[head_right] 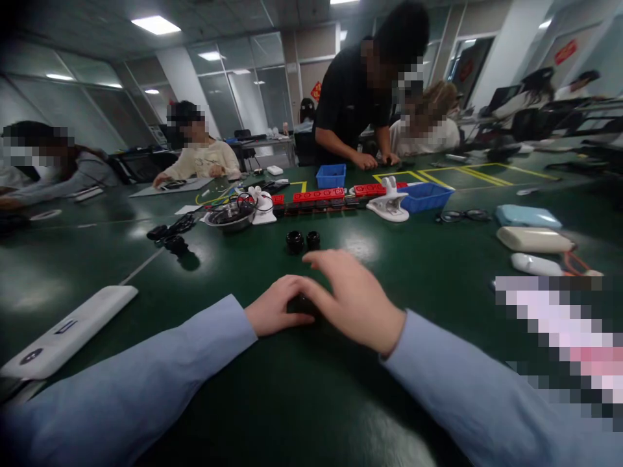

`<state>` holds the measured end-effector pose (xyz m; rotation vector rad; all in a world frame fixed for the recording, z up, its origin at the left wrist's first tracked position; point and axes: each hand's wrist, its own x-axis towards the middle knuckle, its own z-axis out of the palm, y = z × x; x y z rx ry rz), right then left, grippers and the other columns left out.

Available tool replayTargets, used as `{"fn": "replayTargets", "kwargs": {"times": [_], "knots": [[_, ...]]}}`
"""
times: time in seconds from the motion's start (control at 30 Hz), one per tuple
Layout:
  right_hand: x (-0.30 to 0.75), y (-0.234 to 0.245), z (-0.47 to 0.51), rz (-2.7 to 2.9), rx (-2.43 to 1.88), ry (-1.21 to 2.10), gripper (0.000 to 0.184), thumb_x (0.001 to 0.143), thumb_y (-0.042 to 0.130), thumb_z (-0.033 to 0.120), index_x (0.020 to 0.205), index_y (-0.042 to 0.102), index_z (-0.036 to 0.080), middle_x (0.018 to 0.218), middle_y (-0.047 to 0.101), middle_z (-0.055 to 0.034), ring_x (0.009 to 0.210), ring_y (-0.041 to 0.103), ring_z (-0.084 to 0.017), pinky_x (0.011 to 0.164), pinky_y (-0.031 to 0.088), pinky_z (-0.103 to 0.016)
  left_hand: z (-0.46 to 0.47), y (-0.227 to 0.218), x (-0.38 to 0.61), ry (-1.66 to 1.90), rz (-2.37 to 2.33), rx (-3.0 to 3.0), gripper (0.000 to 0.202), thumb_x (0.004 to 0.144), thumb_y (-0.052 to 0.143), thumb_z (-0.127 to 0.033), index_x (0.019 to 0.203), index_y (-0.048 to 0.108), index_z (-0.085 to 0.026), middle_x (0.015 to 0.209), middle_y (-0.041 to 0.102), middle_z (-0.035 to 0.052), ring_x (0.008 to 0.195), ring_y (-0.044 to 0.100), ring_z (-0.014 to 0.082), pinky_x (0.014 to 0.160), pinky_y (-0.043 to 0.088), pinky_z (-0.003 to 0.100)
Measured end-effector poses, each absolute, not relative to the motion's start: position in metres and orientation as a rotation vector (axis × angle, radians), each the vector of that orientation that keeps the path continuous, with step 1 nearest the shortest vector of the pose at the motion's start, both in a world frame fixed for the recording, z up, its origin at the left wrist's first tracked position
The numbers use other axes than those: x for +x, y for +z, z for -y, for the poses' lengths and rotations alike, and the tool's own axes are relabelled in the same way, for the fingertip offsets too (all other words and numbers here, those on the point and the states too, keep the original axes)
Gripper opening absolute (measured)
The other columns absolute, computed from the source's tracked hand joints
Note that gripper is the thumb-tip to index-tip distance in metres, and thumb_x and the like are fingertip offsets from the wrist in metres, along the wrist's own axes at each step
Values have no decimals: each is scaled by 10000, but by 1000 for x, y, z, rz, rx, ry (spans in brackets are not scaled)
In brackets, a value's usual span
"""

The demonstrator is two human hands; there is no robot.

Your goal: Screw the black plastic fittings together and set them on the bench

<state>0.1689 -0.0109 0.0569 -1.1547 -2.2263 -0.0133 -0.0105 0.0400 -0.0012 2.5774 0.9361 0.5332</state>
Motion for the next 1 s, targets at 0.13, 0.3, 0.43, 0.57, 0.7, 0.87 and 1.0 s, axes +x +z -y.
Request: {"fn": "replayTargets", "kwargs": {"times": [0.13, 0.3, 0.43, 0.57, 0.7, 0.87, 1.0], "knots": [[153, 40, 4, 2446, -1195, -52, 197, 801, 557, 262, 932, 596, 120, 890, 578, -102, 815, 488, -225, 707, 429, -368, -39, -2, -10, 557, -922, 2573, 338, 680, 670, -287, 965, 553, -147, 1006, 554, 82, 968, 490, 244, 904, 374, 392], [154, 26, 1, 2412, -909, -76, 205, 811, 434, 171, 898, 615, 129, 886, 599, -92, 838, 447, -224, 730, 360, -372, -38, -1, -9, 573, -943, 2520, 318, 643, 646, -210, 947, 567, -160, 1018, 543, 70, 963, 484, 242, 896, 376, 390], [161, 28, 4, 2370, -698, -18, 215, 788, 406, 175, 781, 620, 160, 760, 617, -48, 751, 447, -194, 655, 311, -348, -37, 3, -9, 523, -947, 2501, 274, 648, 635, -210, 915, 579, -192, 998, 535, 47, 950, 477, 238, 877, 378, 377], [164, 28, 6, 2350, -623, -2, 261, 804, 389, 207, 621, 572, 168, 592, 566, -28, 660, 430, -170, 607, 278, -331, -36, 5, -9, 515, -963, 2482, 257, 659, 629, -210, 910, 579, -195, 996, 534, 46, 942, 476, 239, 860, 382, 375], [169, 27, 2, 2340, -611, -78, 349, 827, 374, 217, 512, 512, 160, 498, 508, -24, 601, 405, -156, 568, 262, -320, -37, 4, -11, 524, -967, 2466, 278, 669, 680, -284, 912, 582, -193, 1007, 529, 45, 945, 473, 237, 856, 386, 374], [184, 23, -14, 2361, -860, -124, 417, 893, 313, 279, 608, 593, 160, 623, 598, -52, 660, 431, -181, 598, 290, -334, -39, 3, -11, 517, -975, 2443, 388, 645, 725, -400, 946, 586, -198, 1023, 529, 50, 968, 474, 246, 866, 391, 390], [191, 16, -29, 2352, -1184, -82, 380, 917, 316, 345, 1188, 519, 173, 1222, 523, -96, 990, 453, -248, 812, 350, -415, -38, 0, -10, 507, -975, 2465, 457, 623, 732, -442, 972, 579, -189, 1050, 531, 68, 1003, 468, 265, 901, 379, 422]]}}
